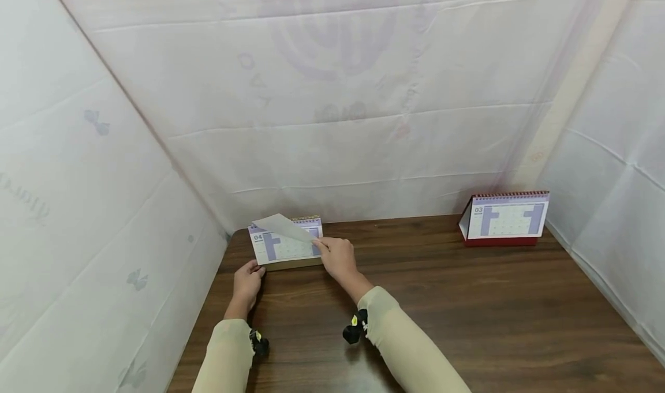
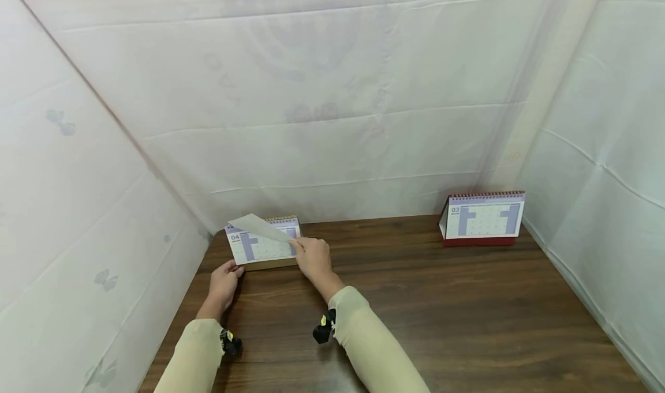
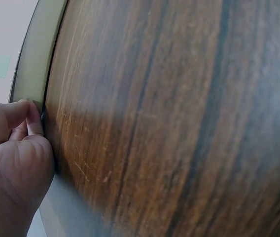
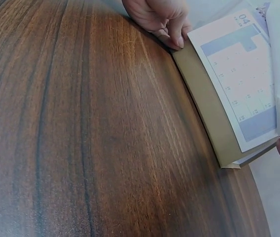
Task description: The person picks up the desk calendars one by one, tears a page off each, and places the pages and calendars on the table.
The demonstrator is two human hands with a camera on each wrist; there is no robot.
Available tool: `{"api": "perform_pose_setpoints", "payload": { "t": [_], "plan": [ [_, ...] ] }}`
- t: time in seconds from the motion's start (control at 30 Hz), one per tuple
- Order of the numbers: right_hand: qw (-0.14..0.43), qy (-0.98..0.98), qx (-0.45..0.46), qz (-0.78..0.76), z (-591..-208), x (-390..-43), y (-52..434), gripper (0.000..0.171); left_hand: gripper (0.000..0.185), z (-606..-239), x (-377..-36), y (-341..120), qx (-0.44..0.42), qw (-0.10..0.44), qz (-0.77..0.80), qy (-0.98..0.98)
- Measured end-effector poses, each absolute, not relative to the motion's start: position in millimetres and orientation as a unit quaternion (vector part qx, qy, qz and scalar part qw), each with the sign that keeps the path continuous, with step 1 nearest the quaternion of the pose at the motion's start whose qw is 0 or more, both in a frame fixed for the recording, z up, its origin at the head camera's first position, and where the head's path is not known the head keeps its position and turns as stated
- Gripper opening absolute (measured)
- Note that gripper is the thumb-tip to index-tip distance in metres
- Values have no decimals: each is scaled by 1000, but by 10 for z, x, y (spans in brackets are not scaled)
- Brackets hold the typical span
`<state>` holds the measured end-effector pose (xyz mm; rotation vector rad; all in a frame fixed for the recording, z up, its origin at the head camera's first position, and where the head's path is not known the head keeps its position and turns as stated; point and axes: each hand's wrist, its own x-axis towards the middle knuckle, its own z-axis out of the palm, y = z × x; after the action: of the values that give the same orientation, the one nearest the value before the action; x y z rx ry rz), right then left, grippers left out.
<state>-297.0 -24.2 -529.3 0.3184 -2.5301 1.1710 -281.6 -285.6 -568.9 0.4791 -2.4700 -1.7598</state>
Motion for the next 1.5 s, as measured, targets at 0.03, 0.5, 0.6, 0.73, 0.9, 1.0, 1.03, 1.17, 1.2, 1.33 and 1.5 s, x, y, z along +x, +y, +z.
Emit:
{"api": "perform_pose_setpoints", "payload": {
  "t": [0.03,0.5,0.6,0.73,0.9,1.0,1.03,1.17,1.2,1.33,1.5],
  "plan": [
    [168,-887,112,415,-5297,-2976,-245,28,40,-5689,-2820,-2860,156,36,-572,-804],
    [176,-880,113,426,-5300,-2962,-229,25,37,-5700,-2831,-2846,157,53,-569,-806],
    [175,-883,113,421,-5295,-2943,-206,24,36,-5703,-2823,-2825,157,54,-563,-810],
    [171,-881,116,426,-5302,-2943,-197,24,37,-5696,-2813,-2828,160,49,-565,-808],
    [181,-876,121,430,-5303,-2963,-191,23,41,-5691,-2809,-2833,166,44,-570,-804],
    [178,-877,122,430,-5298,-2981,-173,23,41,-5704,-2808,-2819,167,42,-571,-803],
    [175,-877,120,431,-5297,-2980,-173,23,40,-5706,-2806,-2823,167,41,-571,-803],
    [168,-875,112,440,-5295,-2979,-177,23,37,-5710,-2819,-2834,162,51,-570,-804],
    [167,-874,110,443,-5295,-2977,-181,23,36,-5707,-2822,-2839,161,55,-569,-804],
    [165,-874,103,446,-5298,-2976,-179,22,37,-5722,-2829,-2823,160,60,-568,-805],
    [153,-875,97,449,-5305,-2983,-196,24,40,-5708,-2822,-2824,164,52,-569,-804]
  ]
}}
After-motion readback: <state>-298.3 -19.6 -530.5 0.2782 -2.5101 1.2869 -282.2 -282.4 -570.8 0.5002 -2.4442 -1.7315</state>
